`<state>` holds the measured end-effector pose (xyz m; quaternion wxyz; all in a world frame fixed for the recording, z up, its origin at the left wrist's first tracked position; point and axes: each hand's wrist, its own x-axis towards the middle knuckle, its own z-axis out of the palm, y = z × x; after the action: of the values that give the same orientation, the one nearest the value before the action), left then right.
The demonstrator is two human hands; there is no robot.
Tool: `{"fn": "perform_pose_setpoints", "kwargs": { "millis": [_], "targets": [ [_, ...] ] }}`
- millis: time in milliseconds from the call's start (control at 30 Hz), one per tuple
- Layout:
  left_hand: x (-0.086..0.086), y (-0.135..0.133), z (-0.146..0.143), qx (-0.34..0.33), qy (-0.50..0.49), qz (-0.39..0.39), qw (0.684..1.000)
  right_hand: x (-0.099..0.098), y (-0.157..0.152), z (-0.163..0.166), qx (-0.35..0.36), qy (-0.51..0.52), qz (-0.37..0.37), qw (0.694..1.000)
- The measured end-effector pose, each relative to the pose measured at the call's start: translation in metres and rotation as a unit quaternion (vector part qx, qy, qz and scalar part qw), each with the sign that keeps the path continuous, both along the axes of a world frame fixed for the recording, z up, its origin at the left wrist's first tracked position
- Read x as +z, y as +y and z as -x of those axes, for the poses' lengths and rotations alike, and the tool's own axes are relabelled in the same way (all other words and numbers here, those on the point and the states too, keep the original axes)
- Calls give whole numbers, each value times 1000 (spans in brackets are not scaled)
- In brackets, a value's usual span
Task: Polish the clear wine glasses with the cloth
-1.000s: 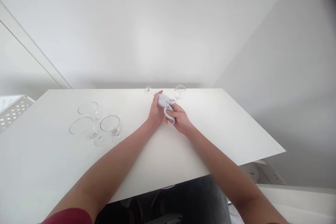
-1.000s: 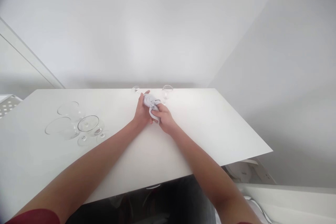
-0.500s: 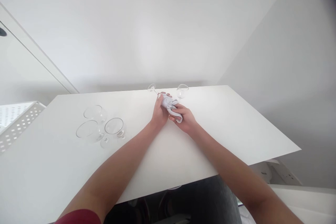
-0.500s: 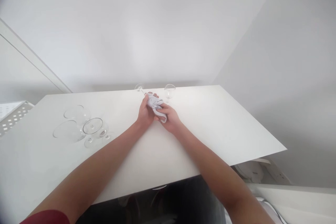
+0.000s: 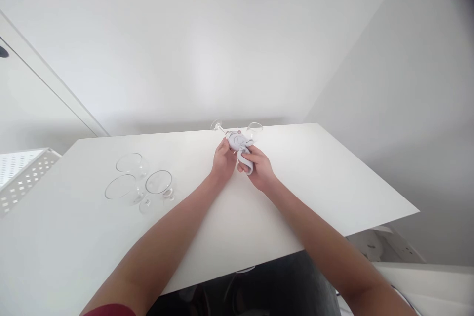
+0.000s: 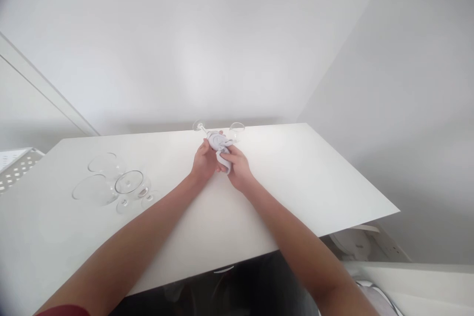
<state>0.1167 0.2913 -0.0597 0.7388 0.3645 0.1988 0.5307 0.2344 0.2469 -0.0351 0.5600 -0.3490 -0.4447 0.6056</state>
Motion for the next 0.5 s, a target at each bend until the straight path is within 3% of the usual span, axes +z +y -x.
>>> {"fn": "perform_pose_setpoints", "kwargs": {
  "millis": [67, 233, 300, 433, 500],
  "targets": [
    [2, -1, -1, 9, -13, 9, 1000, -1, 1, -2, -15, -18, -4, 1000],
    [-1, 0, -5, 22, -32, 0, 999, -8, 1, 0, -97, -212, -90, 968],
    [-4, 3, -5, 15, -31, 1, 999, -8, 1, -1, -84, -190, -72, 976],
    [-6, 4, -4, 28, -65, -8, 997, -4, 4, -6, -19, -27, -16, 999],
    [-4, 3, -5, 33, -72, -22, 997, -3, 5, -8, -29, -22, -18, 999]
  ]
}}
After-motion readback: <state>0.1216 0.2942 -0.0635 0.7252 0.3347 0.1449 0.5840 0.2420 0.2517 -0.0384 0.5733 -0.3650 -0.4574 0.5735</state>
